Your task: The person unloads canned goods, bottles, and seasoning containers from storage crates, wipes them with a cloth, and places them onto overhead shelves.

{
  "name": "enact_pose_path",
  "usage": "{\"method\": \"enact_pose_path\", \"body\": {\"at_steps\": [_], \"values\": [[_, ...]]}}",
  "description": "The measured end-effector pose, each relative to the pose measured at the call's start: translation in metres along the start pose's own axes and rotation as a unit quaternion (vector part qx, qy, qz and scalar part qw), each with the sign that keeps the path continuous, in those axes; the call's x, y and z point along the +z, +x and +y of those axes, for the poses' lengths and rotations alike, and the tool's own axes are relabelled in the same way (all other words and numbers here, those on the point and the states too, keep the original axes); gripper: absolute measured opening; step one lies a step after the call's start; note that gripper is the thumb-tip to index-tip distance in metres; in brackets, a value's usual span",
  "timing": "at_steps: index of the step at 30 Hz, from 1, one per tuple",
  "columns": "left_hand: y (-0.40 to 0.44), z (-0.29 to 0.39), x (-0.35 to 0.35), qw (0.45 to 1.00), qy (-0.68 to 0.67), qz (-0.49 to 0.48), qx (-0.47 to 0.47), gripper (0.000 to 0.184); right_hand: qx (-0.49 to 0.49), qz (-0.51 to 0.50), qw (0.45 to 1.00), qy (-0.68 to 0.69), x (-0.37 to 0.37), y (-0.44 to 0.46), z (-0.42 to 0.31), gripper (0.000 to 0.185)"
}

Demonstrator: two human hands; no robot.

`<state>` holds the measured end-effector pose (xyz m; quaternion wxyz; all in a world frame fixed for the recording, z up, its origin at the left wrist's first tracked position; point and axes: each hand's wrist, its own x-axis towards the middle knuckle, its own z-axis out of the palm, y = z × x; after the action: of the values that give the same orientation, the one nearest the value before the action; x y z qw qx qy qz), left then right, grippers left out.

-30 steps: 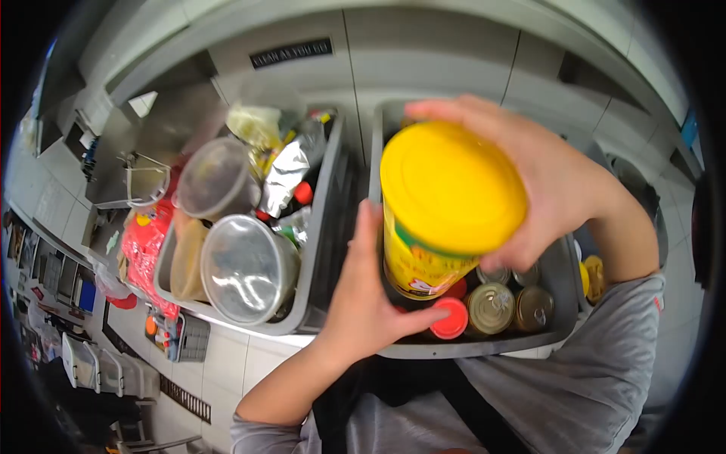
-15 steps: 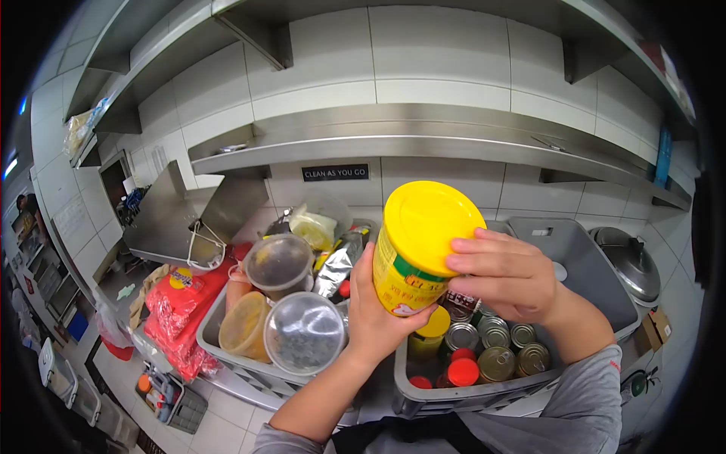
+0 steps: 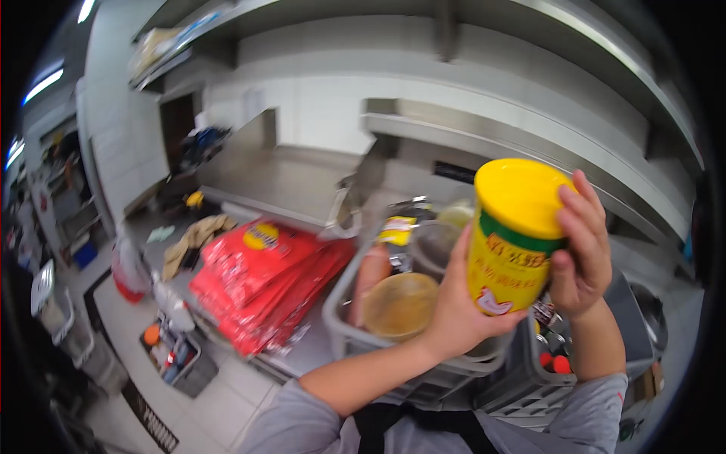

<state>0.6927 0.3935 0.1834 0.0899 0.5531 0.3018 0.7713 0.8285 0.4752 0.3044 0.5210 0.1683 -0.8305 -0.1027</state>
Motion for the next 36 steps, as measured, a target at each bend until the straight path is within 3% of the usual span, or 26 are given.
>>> {"method": "enact_pose_path", "body": {"at_steps": [4,6,7,9,13,18,20,22,24,28,30,32,34,35,36], "values": [[-0.003,0.029,-0.083,0.993,-0.094,0.075,0.005,0.116,0.045,0.012,0.996,0.080,0.089,0.017,-0.052,0.050],[-0.009,0.038,-0.129,0.976,-0.193,0.101,0.011,0.111,0.062,-0.218,0.971,0.069,0.108,0.025,-0.073,0.049],[-0.015,0.040,-0.154,0.979,-0.170,0.116,0.017,0.105,0.051,-0.224,0.969,0.089,0.113,0.042,-0.079,0.049],[-0.038,0.036,-0.213,0.976,-0.163,0.144,0.006,0.105,-0.040,-0.408,0.912,0.014,0.115,0.077,-0.088,0.046],[-0.111,0.067,-0.311,0.961,-0.183,0.205,-0.007,0.100,-0.101,-0.345,0.933,0.020,0.161,0.120,-0.089,0.044],[-0.259,0.136,-0.374,0.900,-0.200,0.382,-0.066,0.093,-0.176,-0.387,0.895,0.133,0.250,0.159,-0.101,0.037],[-0.326,0.163,-0.393,0.877,-0.085,0.469,-0.065,0.092,-0.211,-0.426,0.862,0.177,0.306,0.159,-0.113,0.031],[-0.374,0.198,-0.405,0.861,-0.025,0.501,-0.082,0.093,-0.262,-0.393,0.863,0.181,0.364,0.168,-0.139,0.024],[-0.415,0.223,-0.422,0.843,-0.010,0.531,-0.080,0.094,-0.301,-0.453,0.818,0.187,0.422,0.187,-0.170,0.018],[-0.439,0.252,-0.486,0.810,0.089,0.573,-0.090,0.100,-0.175,-0.498,0.810,0.256,0.598,0.210,-0.235,0.012],[-0.453,0.264,-0.534,0.804,0.097,0.575,-0.118,0.100,-0.124,-0.458,0.835,0.279,0.726,0.207,-0.262,0.014],[-0.465,0.280,-0.562,0.785,0.100,0.592,-0.151,0.100,-0.037,-0.488,0.843,0.223,0.860,0.186,-0.275,0.017],[-0.466,0.304,-0.591,0.779,0.159,0.553,-0.250,0.101,0.233,-0.670,0.691,0.140,0.926,0.172,-0.291,0.023],[-0.470,0.310,-0.603,0.780,0.137,0.552,-0.261,0.103,0.224,-0.675,0.688,0.146,0.953,0.157,-0.291,0.023],[-0.477,0.314,-0.614,0.773,0.139,0.559,-0.264,0.103,0.160,-0.638,0.749,0.086,0.970,0.127,-0.284,0.030]]}}
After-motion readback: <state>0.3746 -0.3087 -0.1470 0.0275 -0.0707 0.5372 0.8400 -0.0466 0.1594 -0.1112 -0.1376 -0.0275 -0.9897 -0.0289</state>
